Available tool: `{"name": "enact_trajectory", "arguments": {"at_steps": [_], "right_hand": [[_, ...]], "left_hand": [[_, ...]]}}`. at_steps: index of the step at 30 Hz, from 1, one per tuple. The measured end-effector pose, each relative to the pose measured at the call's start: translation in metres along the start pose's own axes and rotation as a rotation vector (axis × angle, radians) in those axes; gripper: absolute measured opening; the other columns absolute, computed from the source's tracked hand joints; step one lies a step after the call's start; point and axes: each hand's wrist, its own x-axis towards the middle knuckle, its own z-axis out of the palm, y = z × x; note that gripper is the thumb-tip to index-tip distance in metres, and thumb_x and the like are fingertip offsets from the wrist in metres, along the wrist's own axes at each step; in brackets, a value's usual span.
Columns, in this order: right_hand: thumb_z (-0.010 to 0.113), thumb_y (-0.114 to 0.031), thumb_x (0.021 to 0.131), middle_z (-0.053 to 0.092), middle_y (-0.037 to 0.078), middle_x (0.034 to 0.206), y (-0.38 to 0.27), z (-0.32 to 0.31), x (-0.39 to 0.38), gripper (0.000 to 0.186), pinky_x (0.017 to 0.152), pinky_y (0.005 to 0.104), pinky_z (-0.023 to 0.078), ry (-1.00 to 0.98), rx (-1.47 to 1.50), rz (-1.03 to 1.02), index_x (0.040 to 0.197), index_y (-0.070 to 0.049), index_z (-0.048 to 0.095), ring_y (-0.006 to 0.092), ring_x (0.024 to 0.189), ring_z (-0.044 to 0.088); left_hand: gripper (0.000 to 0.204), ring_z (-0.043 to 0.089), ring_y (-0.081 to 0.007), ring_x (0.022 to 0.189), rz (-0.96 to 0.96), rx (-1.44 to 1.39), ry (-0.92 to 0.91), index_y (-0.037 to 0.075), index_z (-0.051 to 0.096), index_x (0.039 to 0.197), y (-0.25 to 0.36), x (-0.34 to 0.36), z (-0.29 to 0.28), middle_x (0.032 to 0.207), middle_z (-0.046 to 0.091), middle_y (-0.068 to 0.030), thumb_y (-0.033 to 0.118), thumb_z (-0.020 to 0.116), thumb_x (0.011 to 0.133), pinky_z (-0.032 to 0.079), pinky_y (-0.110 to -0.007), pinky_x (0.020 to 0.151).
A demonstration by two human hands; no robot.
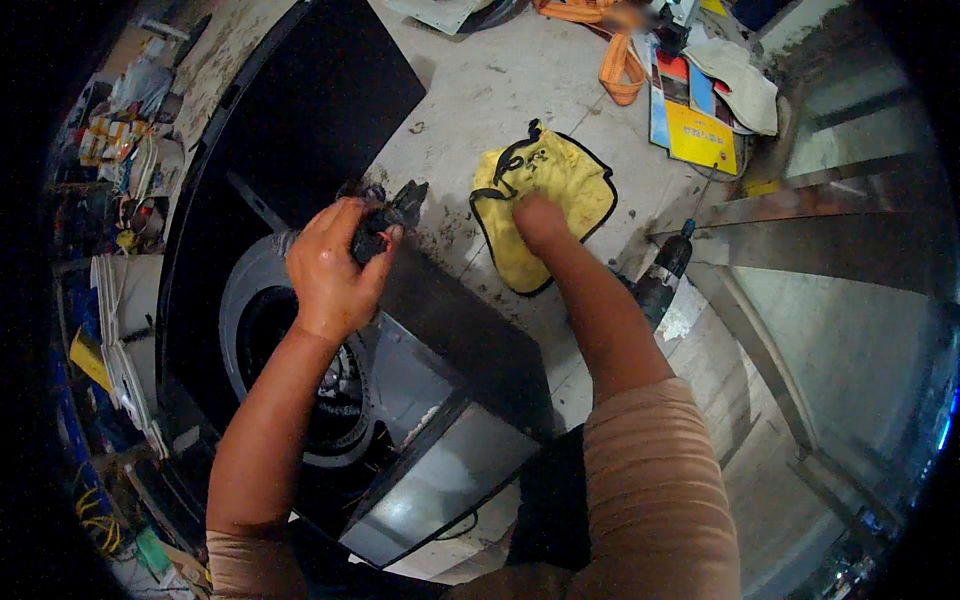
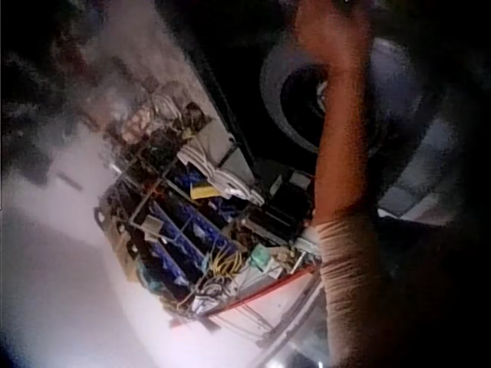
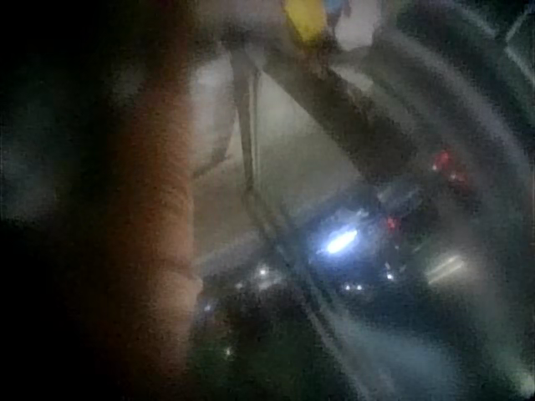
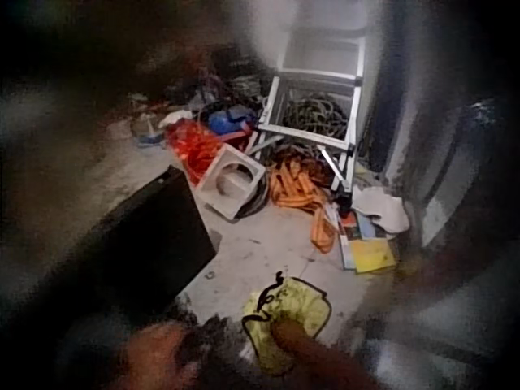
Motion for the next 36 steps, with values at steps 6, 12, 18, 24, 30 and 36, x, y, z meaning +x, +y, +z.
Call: {"name": "enact_trajectory", "arguments": {"at_steps": [6,12,18,24,30,36], "right_hand": [[0.063,-0.011,0.067,0.063,0.014,0.087,0.002,-0.025,0.005,0.018,0.073,0.0417,0.049,-0.165,0.332,-0.012,0.084,-0.006,0.063,0.0323,0.085,0.06],[0.064,-0.014,0.07,0.065,0.014,0.089,0.02,-0.032,0.008,0.019,0.075,0.0405,0.049,-0.306,0.27,0.086,0.087,-0.007,0.067,0.0325,0.086,0.062],[0.066,-0.014,0.069,0.066,0.014,0.093,0.011,-0.037,0.008,0.02,0.073,0.0398,0.05,-0.534,0.133,-0.107,0.089,-0.007,0.068,0.0323,0.088,0.063],[0.074,-0.017,0.063,0.066,0.012,0.094,-0.013,-0.04,-0.003,0.032,0.074,0.0396,0.051,-0.813,-0.144,-0.325,0.094,-0.01,0.067,0.0321,0.088,0.063],[0.075,-0.017,0.061,0.066,0.013,0.089,-0.016,-0.009,-0.02,0.031,0.077,0.0398,0.051,-0.673,-0.199,-0.289,0.09,-0.008,0.067,0.0323,0.088,0.063],[0.068,-0.01,0.062,0.066,0.013,0.079,-0.003,-0.037,0.008,0.018,0.064,0.0389,0.05,-0.542,0.17,-0.238,0.079,-0.005,0.065,0.029,0.074,0.064]], "left_hand": [[0.023,0.06,-0.0333,0.082,-0.009,0.013,-0.005,0.005,0.062,0.087,-0.003,-0.003,0.0,0.086,0.063,-0.0126,0.02,0.068,0.071,0.048,-0.039,0.069],[0.024,0.061,-0.0332,0.081,0.019,0.0,0.022,0.006,0.061,0.087,-0.003,-0.001,0.003,0.085,0.062,-0.012,0.018,0.068,0.068,0.048,-0.038,0.07],[0.022,0.06,-0.0334,0.082,-0.008,0.005,0.004,0.005,0.062,0.087,-0.002,-0.003,0.002,0.085,0.062,-0.0127,0.018,0.067,0.07,0.048,-0.038,0.07],[0.024,0.061,-0.031,0.08,-0.001,0.019,0.023,0.008,0.06,0.084,-0.005,-0.003,0.004,0.084,0.062,-0.0095,0.02,0.069,0.066,0.048,-0.038,0.07],[0.024,0.061,-0.0316,0.082,-0.001,-0.004,0.005,0.006,0.062,0.087,0.0,0.001,0.003,0.086,0.063,-0.0109,0.021,0.069,0.069,0.048,-0.038,0.07],[0.024,0.061,-0.0316,0.083,-0.019,0.014,0.001,0.006,0.062,0.088,-0.002,-0.001,0.001,0.087,0.063,-0.0111,0.021,0.069,0.07,0.049,-0.038,0.07]]}}
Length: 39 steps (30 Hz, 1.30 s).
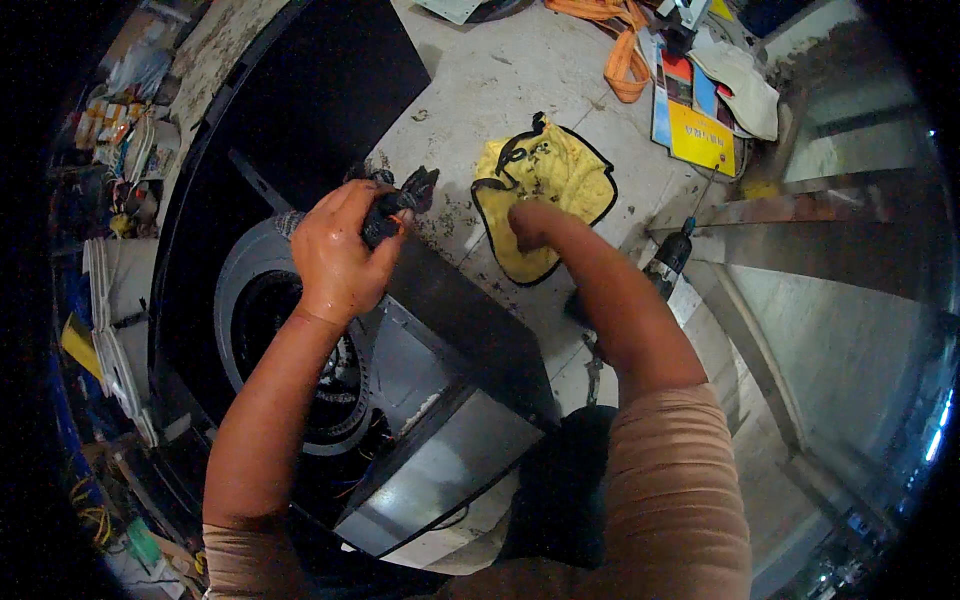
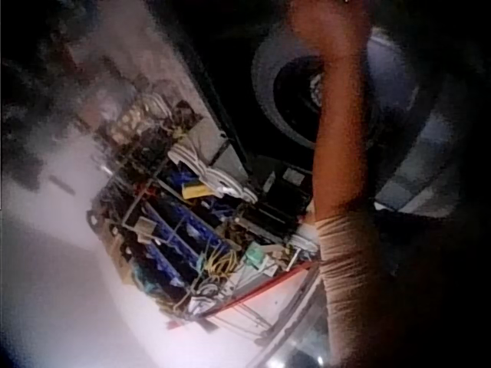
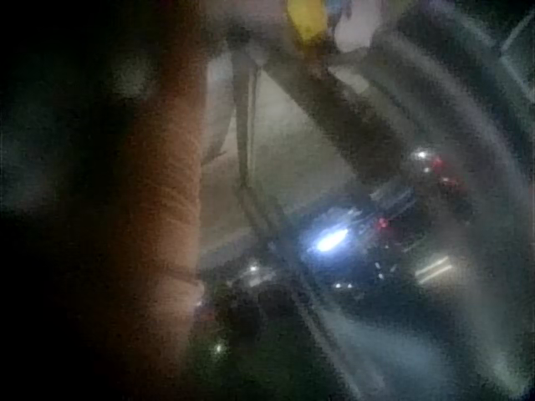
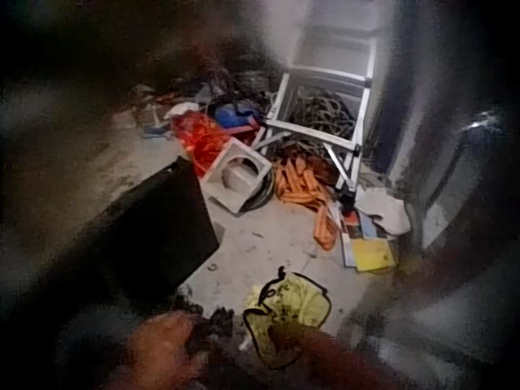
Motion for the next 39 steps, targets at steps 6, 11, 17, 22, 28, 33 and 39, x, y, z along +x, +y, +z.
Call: {"name": "enact_trajectory", "arguments": {"at_steps": [6,11,17,22,28,33,39], "right_hand": [[0.07,-0.015,0.066,0.065,0.014,0.09,0.007,-0.007,0.01,0.03,0.075,0.0384,0.051,0.083,0.399,0.172,0.093,-0.006,0.063,0.0327,0.079,0.062],[0.07,-0.015,0.066,0.064,0.014,0.091,0.021,0.011,-0.009,0.033,0.078,0.0402,0.049,0.216,-0.039,0.244,0.096,-0.007,0.062,0.0323,0.091,0.061],[0.067,-0.013,0.069,0.062,0.015,0.097,0.019,0.008,-0.003,0.027,0.079,0.0398,0.05,0.094,-0.027,0.003,0.094,-0.004,0.061,0.0302,0.098,0.06],[0.067,-0.016,0.069,0.06,0.016,0.097,-0.019,0.022,-0.01,0.028,0.075,0.0416,0.05,-0.006,-0.196,-0.06,0.094,-0.005,0.061,0.0322,0.095,0.06],[0.069,-0.016,0.065,0.06,0.017,0.094,-0.018,0.03,0.002,0.031,0.073,0.0404,0.05,0.142,-0.197,-0.019,0.092,-0.005,0.061,0.0317,0.088,0.061],[0.068,-0.016,0.068,0.061,0.013,0.086,-0.016,-0.013,0.004,0.022,0.071,0.0384,0.05,0.602,0.419,-0.132,0.087,-0.006,0.063,0.0296,0.081,0.061],[0.064,-0.021,0.075,0.062,0.013,0.085,-0.028,0.013,0.0,0.015,0.07,0.0398,0.049,0.654,0.078,0.101,0.082,-0.007,0.064,0.0324,0.082,0.061]], "left_hand": [[0.024,0.061,-0.0313,0.081,0.002,-0.021,0.015,0.008,0.061,0.085,-0.002,-0.001,0.001,0.085,0.063,-0.01,0.021,0.069,0.068,0.049,-0.038,0.07],[0.024,0.06,-0.0307,0.08,0.035,-0.021,0.044,0.009,0.06,0.084,-0.004,-0.002,0.003,0.082,0.062,-0.009,0.021,0.07,0.066,0.049,-0.038,0.07],[0.023,0.061,-0.0303,0.078,0.029,-0.016,0.044,0.009,0.06,0.083,-0.001,0.001,0.004,0.082,0.062,-0.0089,0.021,0.07,0.065,0.049,-0.038,0.07],[0.023,0.061,-0.0316,0.083,-0.02,-0.009,-0.007,0.006,0.062,0.087,-0.002,-0.002,-0.001,0.087,0.063,-0.0115,0.021,0.069,0.07,0.049,-0.037,0.07],[0.022,0.061,-0.0307,0.077,0.034,-0.014,0.048,0.008,0.059,0.082,-0.002,0.0,0.003,0.08,0.061,-0.0091,0.021,0.069,0.068,0.048,-0.038,0.068],[0.023,0.061,-0.0316,0.08,0.005,-0.011,0.001,0.007,0.061,0.085,-0.001,0.0,0.0,0.084,0.062,-0.0104,0.021,0.069,0.069,0.049,-0.038,0.068],[0.024,0.061,-0.0316,0.078,0.005,-0.011,0.031,0.007,0.06,0.084,-0.005,-0.003,0.002,0.082,0.062,-0.01,0.021,0.069,0.067,0.048,-0.038,0.068]]}}
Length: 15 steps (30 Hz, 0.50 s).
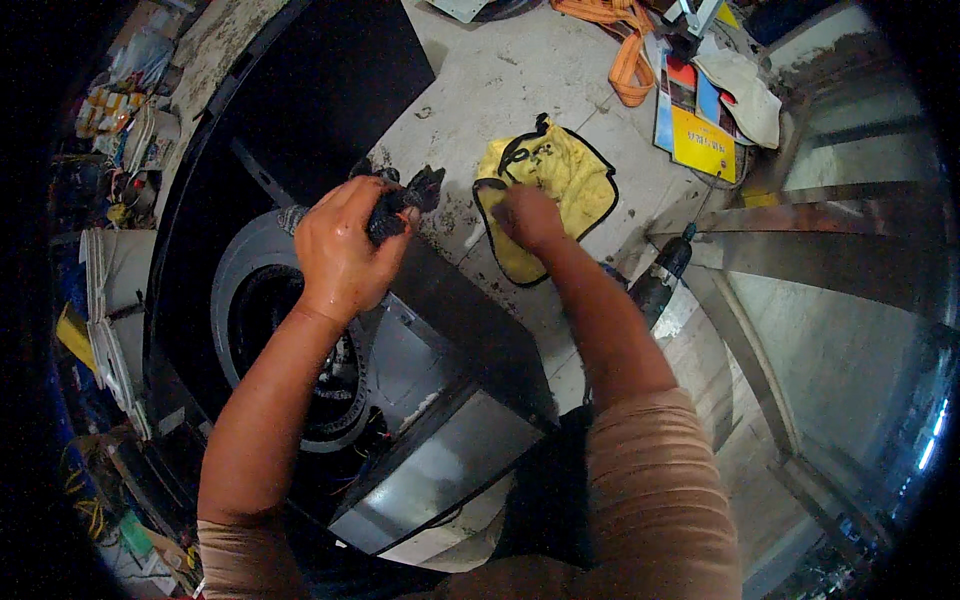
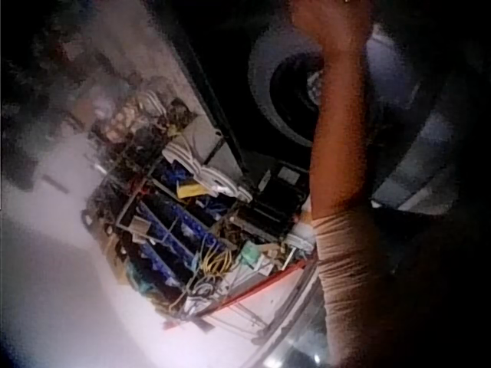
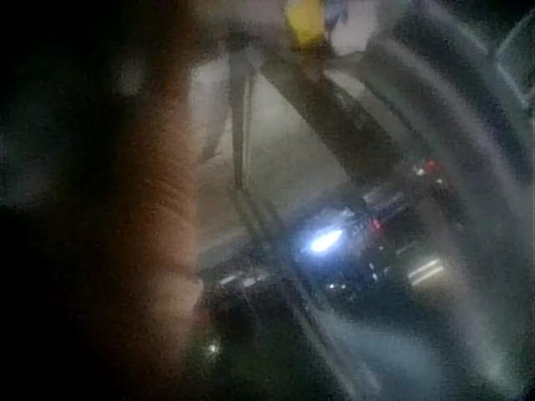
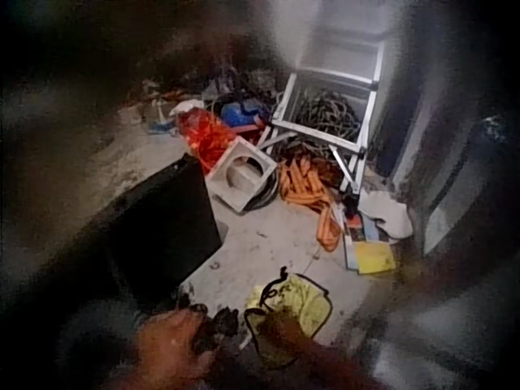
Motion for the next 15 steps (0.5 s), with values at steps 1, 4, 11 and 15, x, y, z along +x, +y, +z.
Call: {"name": "enact_trajectory", "arguments": {"at_steps": [1,4,11,15], "right_hand": [[0.063,-0.023,0.076,0.061,0.014,0.084,0.03,0.024,-0.008,0.016,0.07,0.0415,0.049,-0.182,-0.181,0.086,0.082,-0.008,0.061,0.0332,0.084,0.06],[0.069,-0.021,0.069,0.057,0.01,0.09,0.024,0.027,-0.018,0.021,0.073,0.0415,0.049,-0.11,-0.159,0.064,0.081,-0.007,0.06,0.0304,0.09,0.057],[0.069,-0.018,0.067,0.054,0.011,0.096,0.015,0.012,-0.017,0.029,0.074,0.0417,0.049,-0.131,-0.07,-0.022,0.089,-0.007,0.056,0.0319,0.092,0.056],[0.065,-0.016,0.071,0.054,0.012,0.096,0.024,0.03,-0.015,0.024,0.075,0.0423,0.049,-0.122,-0.129,-0.027,0.091,-0.007,0.055,0.0333,0.091,0.057]], "left_hand": [[0.024,0.06,-0.0314,0.077,0.031,-0.011,0.013,0.008,0.059,0.083,0.006,0.007,0.002,0.08,0.061,-0.0094,0.021,0.07,0.066,0.048,-0.039,0.068],[0.024,0.06,-0.0311,0.078,0.045,-0.003,0.016,0.008,0.059,0.083,0.004,0.004,0.001,0.08,0.061,-0.0092,0.02,0.07,0.065,0.048,-0.038,0.069],[0.024,0.06,-0.0308,0.078,0.026,-0.011,0.022,0.009,0.059,0.083,0.001,0.002,0.002,0.079,0.06,-0.0091,0.02,0.071,0.064,0.048,-0.038,0.07],[0.024,0.06,-0.0311,0.078,0.01,-0.003,0.01,0.009,0.059,0.083,0.006,0.003,0.0,0.079,0.06,-0.0093,0.02,0.07,0.065,0.048,-0.038,0.069]]}}
